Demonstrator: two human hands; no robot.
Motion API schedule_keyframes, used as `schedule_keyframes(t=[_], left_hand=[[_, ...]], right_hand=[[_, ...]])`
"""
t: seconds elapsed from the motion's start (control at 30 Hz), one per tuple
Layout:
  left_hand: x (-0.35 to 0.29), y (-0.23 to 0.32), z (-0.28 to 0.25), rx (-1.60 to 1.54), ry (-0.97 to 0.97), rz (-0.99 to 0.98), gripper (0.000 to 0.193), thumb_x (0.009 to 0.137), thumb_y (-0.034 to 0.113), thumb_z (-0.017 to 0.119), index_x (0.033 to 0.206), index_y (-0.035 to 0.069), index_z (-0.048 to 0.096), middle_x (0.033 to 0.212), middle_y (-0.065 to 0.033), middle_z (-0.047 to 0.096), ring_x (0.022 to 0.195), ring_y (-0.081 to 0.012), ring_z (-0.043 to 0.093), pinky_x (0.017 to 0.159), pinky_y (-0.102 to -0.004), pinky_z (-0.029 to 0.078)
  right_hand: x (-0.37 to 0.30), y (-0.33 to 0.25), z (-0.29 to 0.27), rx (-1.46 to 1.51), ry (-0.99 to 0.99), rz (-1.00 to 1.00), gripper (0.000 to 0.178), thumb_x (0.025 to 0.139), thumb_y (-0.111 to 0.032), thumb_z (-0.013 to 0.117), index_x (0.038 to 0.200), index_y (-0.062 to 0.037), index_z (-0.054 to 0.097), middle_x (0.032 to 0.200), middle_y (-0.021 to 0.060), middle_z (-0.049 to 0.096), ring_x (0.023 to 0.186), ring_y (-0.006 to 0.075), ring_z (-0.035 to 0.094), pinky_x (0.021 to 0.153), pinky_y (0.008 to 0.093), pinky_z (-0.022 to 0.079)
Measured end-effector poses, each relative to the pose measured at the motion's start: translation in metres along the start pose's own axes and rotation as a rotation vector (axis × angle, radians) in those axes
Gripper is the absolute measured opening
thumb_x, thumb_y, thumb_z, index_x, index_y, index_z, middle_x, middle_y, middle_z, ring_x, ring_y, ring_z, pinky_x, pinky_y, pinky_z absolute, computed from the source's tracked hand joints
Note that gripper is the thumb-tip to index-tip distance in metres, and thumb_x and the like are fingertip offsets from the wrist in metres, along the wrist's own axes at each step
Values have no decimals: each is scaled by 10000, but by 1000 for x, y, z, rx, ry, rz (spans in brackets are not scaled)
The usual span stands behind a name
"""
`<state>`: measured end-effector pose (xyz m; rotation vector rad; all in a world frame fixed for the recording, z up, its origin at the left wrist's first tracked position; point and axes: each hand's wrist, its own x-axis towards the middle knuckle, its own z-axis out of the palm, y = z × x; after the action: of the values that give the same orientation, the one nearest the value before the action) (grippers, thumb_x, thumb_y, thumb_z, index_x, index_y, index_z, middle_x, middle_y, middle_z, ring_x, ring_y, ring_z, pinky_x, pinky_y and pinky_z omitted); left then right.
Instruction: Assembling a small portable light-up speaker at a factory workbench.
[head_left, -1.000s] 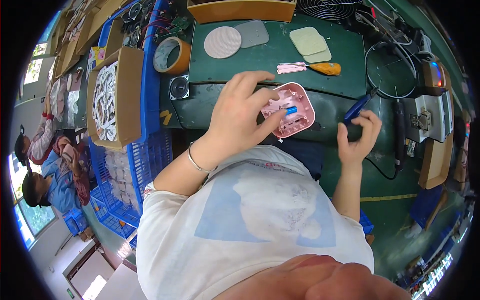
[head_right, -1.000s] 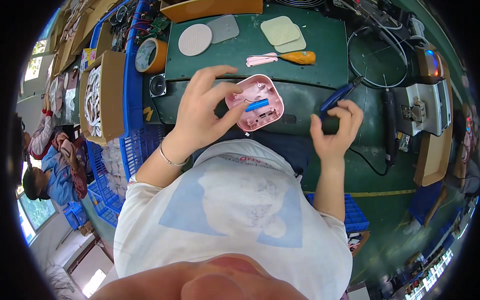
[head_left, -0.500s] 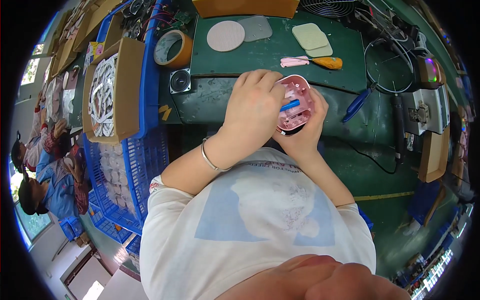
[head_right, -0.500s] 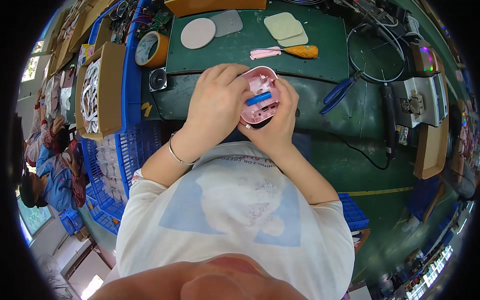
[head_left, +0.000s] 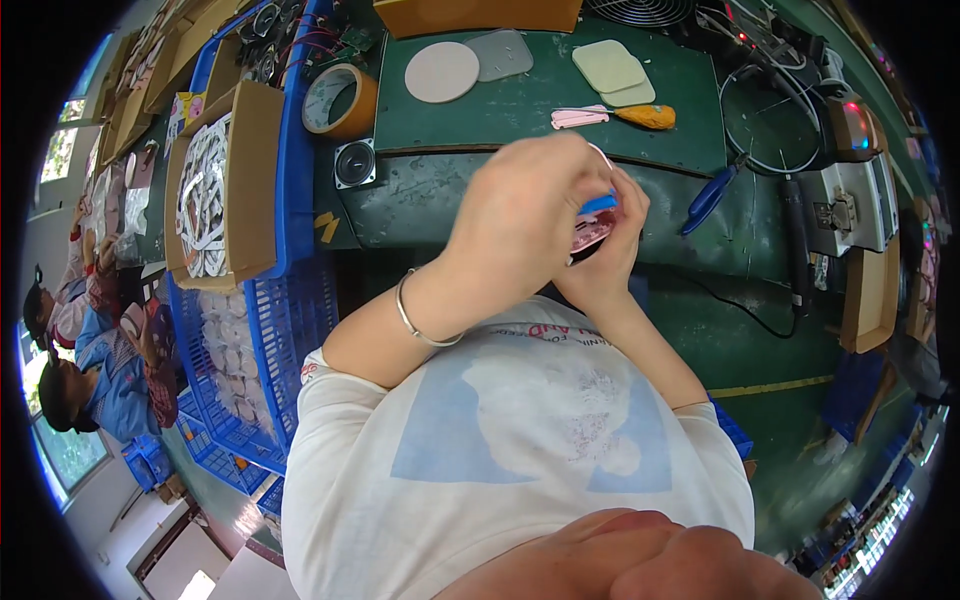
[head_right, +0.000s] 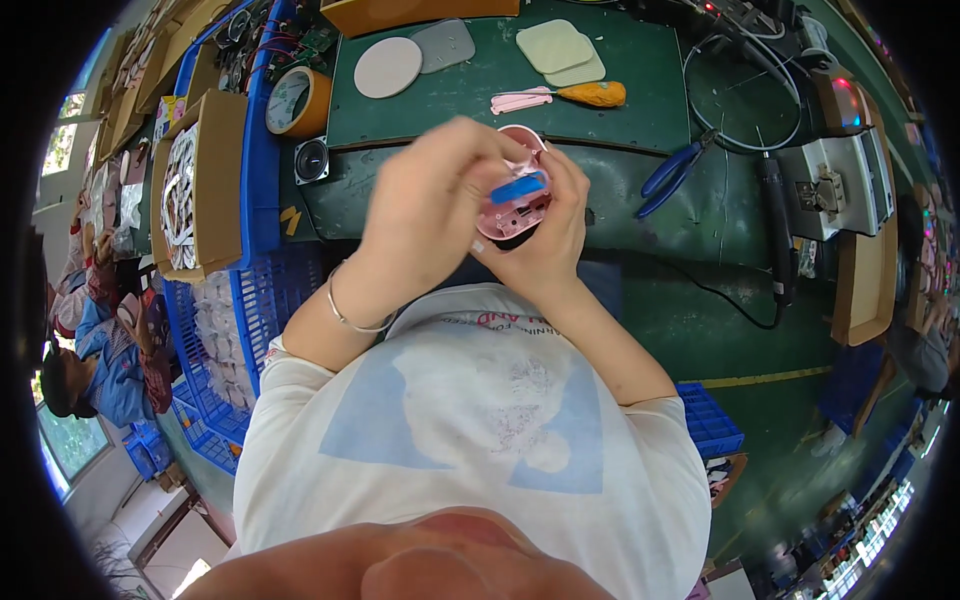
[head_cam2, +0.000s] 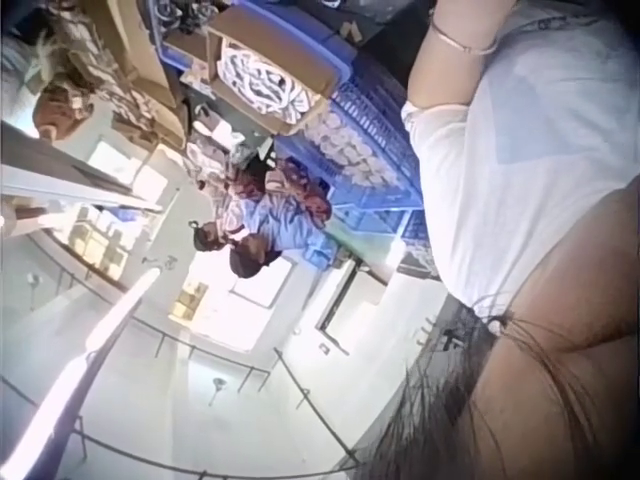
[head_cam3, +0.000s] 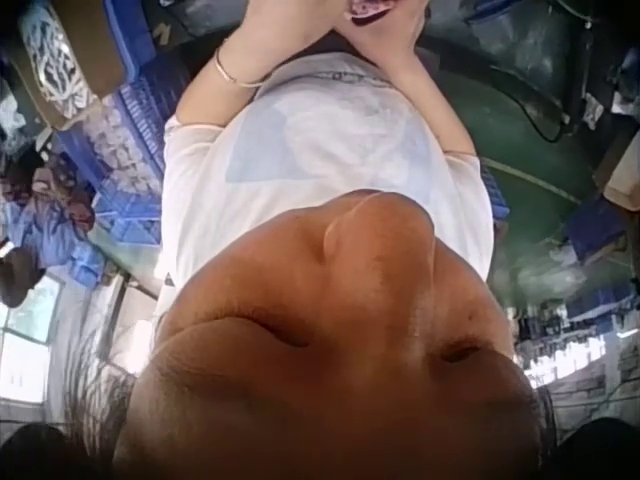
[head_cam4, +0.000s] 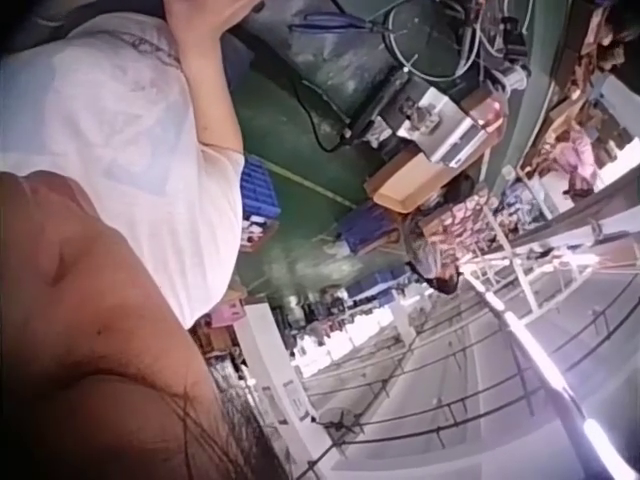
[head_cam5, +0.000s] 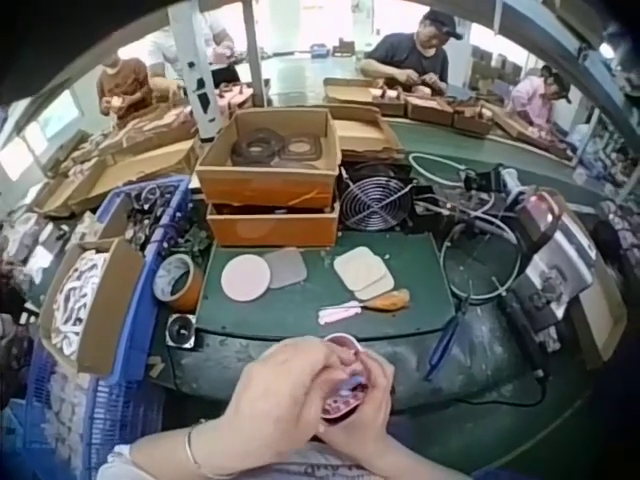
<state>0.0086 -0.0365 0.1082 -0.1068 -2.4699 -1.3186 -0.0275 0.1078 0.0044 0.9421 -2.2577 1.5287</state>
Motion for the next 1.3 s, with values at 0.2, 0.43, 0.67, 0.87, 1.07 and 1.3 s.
schedule_keyframes(t=[0.2,0.43,0.67,0.87,1.07,1.3], left_hand=[[6,5,-27,-941,212,-337,231,1108,221,409,989,36,478,1192,-265,681,991,-314,738,830,-339,603],[-22,-42,-25,-1436,129,-444,208,1096,237,426,1040,52,502,1288,-305,611,1101,-373,698,929,-461,604],[-32,-7,3,-1074,253,-370,235,1117,260,361,1051,49,442,1284,-297,613,1108,-334,700,908,-409,607],[-40,-2,3,-776,199,-218,212,1048,105,524,1226,6,464,1291,-204,625,1127,-235,657,928,-331,560],[-44,4,-2,-502,112,-376,193,934,1,669,1116,-50,703,1093,-96,722,968,-127,673,848,-273,559],[-46,-2,-6,-441,84,-459,157,921,-3,693,1066,-54,725,985,-94,749,896,-129,702,826,-265,582]], right_hand=[[0,-3,-3,6,-6,-27,999,631,-156,888,1450,-16,333,1385,226,443,1274,384,482,1064,465,424],[2,-9,-18,-28,-55,-74,986,646,-184,885,1455,-25,346,1399,242,443,1239,425,491,1026,466,448],[40,-47,-41,-5,-65,-115,332,860,-141,758,1112,7,602,949,139,604,814,281,608,695,357,496],[54,-47,-35,50,-145,-82,163,911,-68,698,1013,-4,588,836,129,578,639,245,592,568,312,474],[53,-53,-40,-165,-324,-281,151,789,-62,743,853,-24,612,758,97,575,611,273,606,527,373,470],[52,-55,-40,-178,-337,-298,179,770,-90,771,742,-45,600,628,75,525,533,264,562,494,367,441]])
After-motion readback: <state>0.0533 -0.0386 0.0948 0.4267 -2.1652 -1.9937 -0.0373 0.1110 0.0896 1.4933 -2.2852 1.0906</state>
